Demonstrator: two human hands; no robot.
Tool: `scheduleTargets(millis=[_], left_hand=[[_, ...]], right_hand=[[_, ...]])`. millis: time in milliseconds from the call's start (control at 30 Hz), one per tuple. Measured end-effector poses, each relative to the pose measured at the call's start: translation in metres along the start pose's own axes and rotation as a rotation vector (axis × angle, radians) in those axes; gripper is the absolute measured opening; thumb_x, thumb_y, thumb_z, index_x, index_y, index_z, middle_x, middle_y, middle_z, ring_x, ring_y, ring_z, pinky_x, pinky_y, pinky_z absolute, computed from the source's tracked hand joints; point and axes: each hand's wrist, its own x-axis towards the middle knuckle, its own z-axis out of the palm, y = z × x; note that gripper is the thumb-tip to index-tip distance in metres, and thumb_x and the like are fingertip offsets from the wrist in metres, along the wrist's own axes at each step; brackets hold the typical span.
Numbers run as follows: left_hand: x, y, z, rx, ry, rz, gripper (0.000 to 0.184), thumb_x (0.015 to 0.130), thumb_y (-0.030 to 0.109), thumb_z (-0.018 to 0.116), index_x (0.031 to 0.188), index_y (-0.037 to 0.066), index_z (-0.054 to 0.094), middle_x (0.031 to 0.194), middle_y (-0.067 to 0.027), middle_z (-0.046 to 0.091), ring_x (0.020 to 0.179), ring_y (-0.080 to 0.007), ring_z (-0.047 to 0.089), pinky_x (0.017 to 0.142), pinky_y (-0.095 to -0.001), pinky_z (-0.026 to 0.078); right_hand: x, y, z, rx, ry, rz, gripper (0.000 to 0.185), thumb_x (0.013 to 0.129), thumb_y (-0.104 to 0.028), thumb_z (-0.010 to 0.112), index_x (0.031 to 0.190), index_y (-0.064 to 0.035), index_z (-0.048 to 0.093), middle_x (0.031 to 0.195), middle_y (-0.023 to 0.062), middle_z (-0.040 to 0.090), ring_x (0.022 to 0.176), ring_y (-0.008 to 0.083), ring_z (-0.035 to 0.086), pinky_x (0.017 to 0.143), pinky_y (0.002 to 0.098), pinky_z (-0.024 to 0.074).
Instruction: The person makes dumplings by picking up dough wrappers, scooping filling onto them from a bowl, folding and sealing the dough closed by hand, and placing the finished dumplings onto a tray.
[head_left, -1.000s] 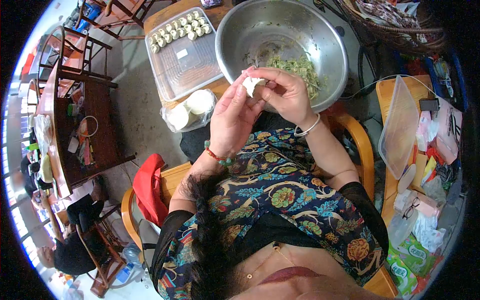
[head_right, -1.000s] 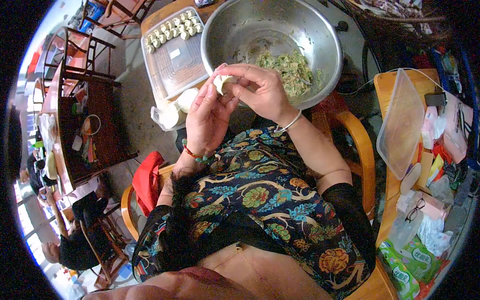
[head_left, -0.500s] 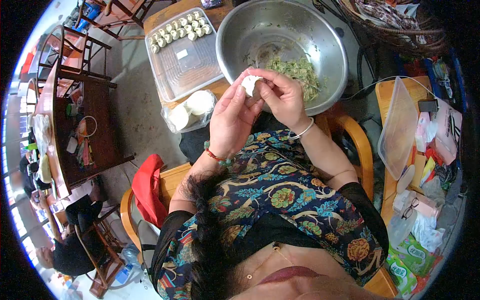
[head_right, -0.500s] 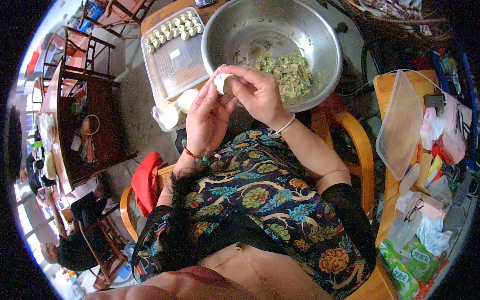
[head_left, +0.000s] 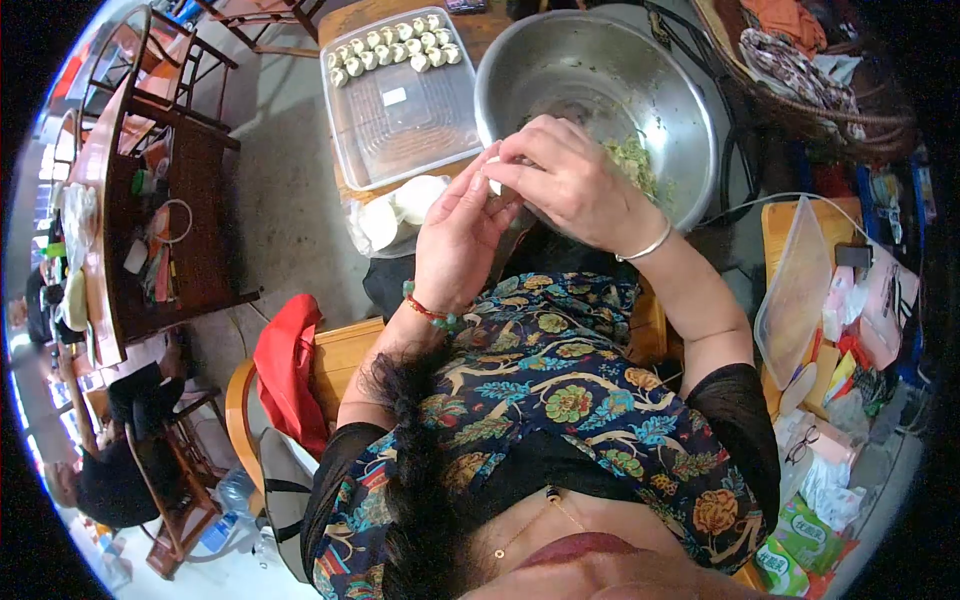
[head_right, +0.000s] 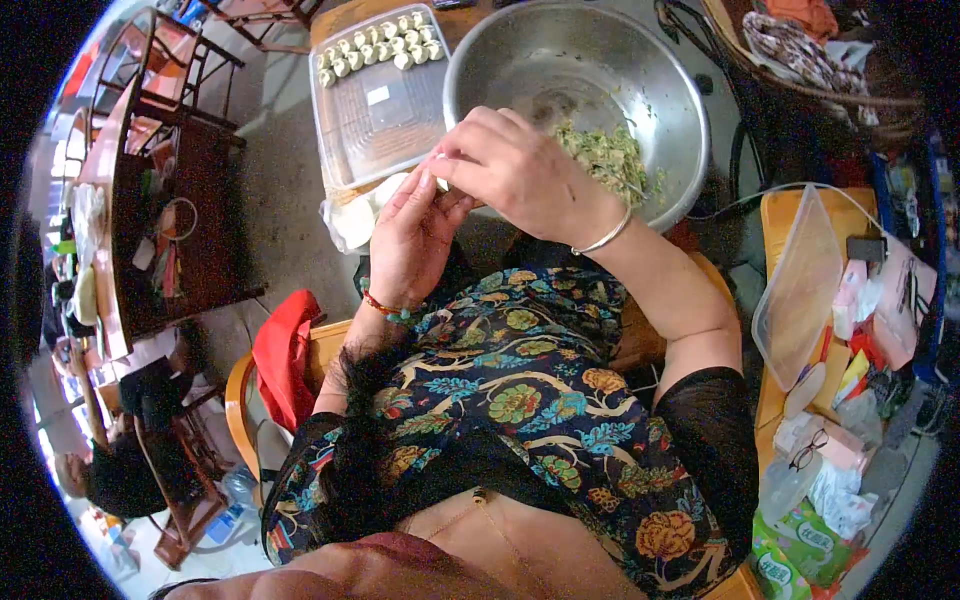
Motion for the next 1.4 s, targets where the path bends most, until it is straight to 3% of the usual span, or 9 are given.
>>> scheduleTargets(millis=[267,400,567,800,833,1100,1167,1267,1400], left_hand=[[-0.003,0.037,-0.035,-0.135,0.053,0.063,0.05,0.103,0.022,0.043,0.145,-0.001,0.032,0.14,-0.0131,0.047,0.124,-0.0271,0.052,0.105,-0.038,0.041],[-0.011,0.056,-0.057,-0.065,0.111,0.135,0.055,0.102,0.025,0.044,0.146,-0.002,0.026,0.142,-0.0223,0.043,0.127,-0.0339,0.05,0.108,-0.0429,0.041],[-0.024,0.066,-0.075,0.029,0.12,0.069,0.042,0.101,0.021,0.046,0.134,-0.006,0.047,0.128,-0.0172,0.057,0.115,-0.0279,0.06,0.102,-0.0383,0.044],[-0.033,0.068,-0.094,0.045,0.063,0.044,0.036,0.102,0.016,0.046,0.131,-0.005,0.051,0.125,-0.0145,0.059,0.112,-0.0228,0.061,0.101,-0.0343,0.046],[-0.033,0.071,-0.094,0.06,0.059,0.037,0.035,0.102,0.016,0.046,0.13,-0.004,0.053,0.123,-0.0134,0.061,0.111,-0.0205,0.062,0.101,-0.0331,0.046],[-0.033,0.074,-0.102,0.107,0.058,0.002,0.036,0.102,0.015,0.045,0.13,-0.006,0.052,0.123,-0.0186,0.061,0.111,-0.0255,0.062,0.101,-0.0373,0.045],[-0.033,0.073,-0.102,0.108,0.063,-0.002,0.035,0.102,0.015,0.045,0.129,-0.006,0.052,0.122,-0.0183,0.062,0.11,-0.0254,0.062,0.101,-0.0373,0.046],[-0.033,0.071,-0.103,0.097,0.057,0.035,0.032,0.102,0.014,0.046,0.128,-0.002,0.055,0.117,-0.0122,0.065,0.107,-0.0185,0.063,0.098,-0.0313,0.048],[-0.034,0.069,-0.099,0.086,0.071,0.035,0.032,0.102,0.013,0.046,0.128,-0.003,0.055,0.117,-0.0128,0.065,0.107,-0.0187,0.063,0.097,-0.0311,0.048]], right_hand=[[0.063,0.019,0.039,-0.037,-0.177,-0.126,0.01,0.082,-0.011,0.059,0.088,-0.0038,0.061,0.089,0.0096,0.06,0.081,0.027,0.061,0.071,0.0359,0.0516],[0.111,0.071,0.078,0.018,-0.198,0.176,0.013,0.083,-0.018,0.063,0.083,-0.0048,0.064,0.08,0.0136,0.065,0.075,0.0312,0.065,0.07,0.0417,0.0527],[0.147,0.149,0.156,-0.078,-0.263,0.413,0.014,0.076,-0.019,0.064,0.076,-0.0058,0.069,0.077,0.0168,0.068,0.075,0.0334,0.067,0.073,0.0403,0.0542],[0.157,0.196,0.236,-0.22,-0.425,0.68,0.021,0.069,-0.02,0.063,0.075,-0.003,0.073,0.079,0.0241,0.068,0.081,0.0376,0.068,0.08,0.0423,0.0544],[0.154,0.205,0.248,-0.326,-0.428,0.656,0.018,0.071,-0.025,0.07,0.073,-0.0073,0.069,0.075,0.016,0.069,0.076,0.0305,0.069,0.073,0.0388,0.0546],[0.146,0.232,0.273,-0.358,-0.418,0.668,0.017,0.071,-0.024,0.069,0.074,-0.0074,0.071,0.074,0.0171,0.069,0.075,0.03,0.069,0.075,0.0389,0.0552],[0.148,0.229,0.269,-0.259,-0.444,0.709,0.025,0.069,-0.018,0.063,0.081,0.0011,0.073,0.084,0.027,0.068,0.084,0.0388,0.068,0.083,0.0437,0.0534],[0.145,0.231,0.273,-0.28,-0.402,0.707,0.017,0.071,-0.024,0.068,0.074,-0.0071,0.07,0.075,0.0171,0.07,0.076,0.031,0.069,0.075,0.0398,0.055],[0.146,0.231,0.272,-0.307,-0.39,0.695,0.018,0.073,-0.024,0.066,0.074,-0.0068,0.07,0.076,0.017,0.07,0.077,0.0315,0.069,0.076,0.0404,0.0546]])
